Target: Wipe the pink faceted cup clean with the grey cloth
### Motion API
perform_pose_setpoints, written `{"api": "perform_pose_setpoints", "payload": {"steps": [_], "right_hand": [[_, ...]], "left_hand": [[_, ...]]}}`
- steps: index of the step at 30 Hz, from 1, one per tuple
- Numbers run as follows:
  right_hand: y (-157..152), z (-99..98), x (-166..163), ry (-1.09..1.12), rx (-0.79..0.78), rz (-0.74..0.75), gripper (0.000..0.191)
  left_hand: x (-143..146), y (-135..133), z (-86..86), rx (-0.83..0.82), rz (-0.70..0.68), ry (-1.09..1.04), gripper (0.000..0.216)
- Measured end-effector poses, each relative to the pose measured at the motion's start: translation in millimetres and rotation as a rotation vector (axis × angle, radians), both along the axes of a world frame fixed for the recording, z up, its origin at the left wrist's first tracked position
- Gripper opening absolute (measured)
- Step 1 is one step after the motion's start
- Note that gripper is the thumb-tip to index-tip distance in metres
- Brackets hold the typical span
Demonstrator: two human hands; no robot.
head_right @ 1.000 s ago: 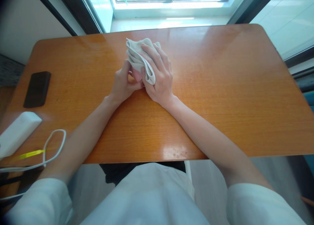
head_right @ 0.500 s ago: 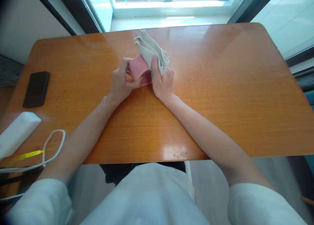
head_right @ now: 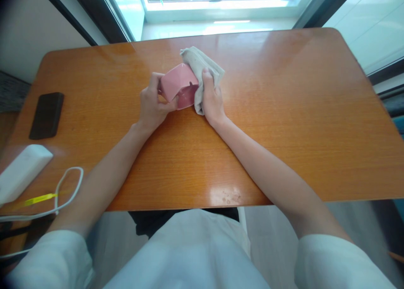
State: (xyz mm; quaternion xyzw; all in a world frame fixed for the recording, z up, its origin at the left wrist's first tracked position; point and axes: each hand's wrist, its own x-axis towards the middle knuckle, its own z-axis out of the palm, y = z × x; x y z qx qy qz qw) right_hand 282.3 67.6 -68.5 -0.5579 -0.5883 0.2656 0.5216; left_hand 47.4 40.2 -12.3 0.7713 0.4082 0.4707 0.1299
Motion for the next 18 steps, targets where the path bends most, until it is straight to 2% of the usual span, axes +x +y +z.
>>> {"api": "perform_pose_setpoints", "payload": {"steps": [3, 7, 12, 15, 18], "right_hand": [[-10.5, 11.9, -9.7, 0.064, 0.004, -0.051, 0.086], [-31.0, 35.4, -24.1, 0.063, 0.165, -0.094, 0.082], [-57.6, 65.1, -28.9, -0.218, 0.446, 0.038, 0.069], [-71.1, 76.4, -30.1, -0.421, 0.476, 0.086, 0.065], [-81.0, 82.1, -35.5, -0.537, 0.516, 0.189, 0.062]], "left_hand": [[-0.6, -1.6, 1.7, 0.025, 0.013, 0.003, 0.057], [-1.8, -2.1, 2.0, -0.004, -0.010, -0.005, 0.063], [-3.9, -2.4, 1.4, -0.042, -0.058, -0.014, 0.075], [-5.8, -2.6, -0.3, -0.048, -0.071, -0.004, 0.076], [-8.5, 3.4, -10.2, -0.062, -0.071, 0.013, 0.070]]}}
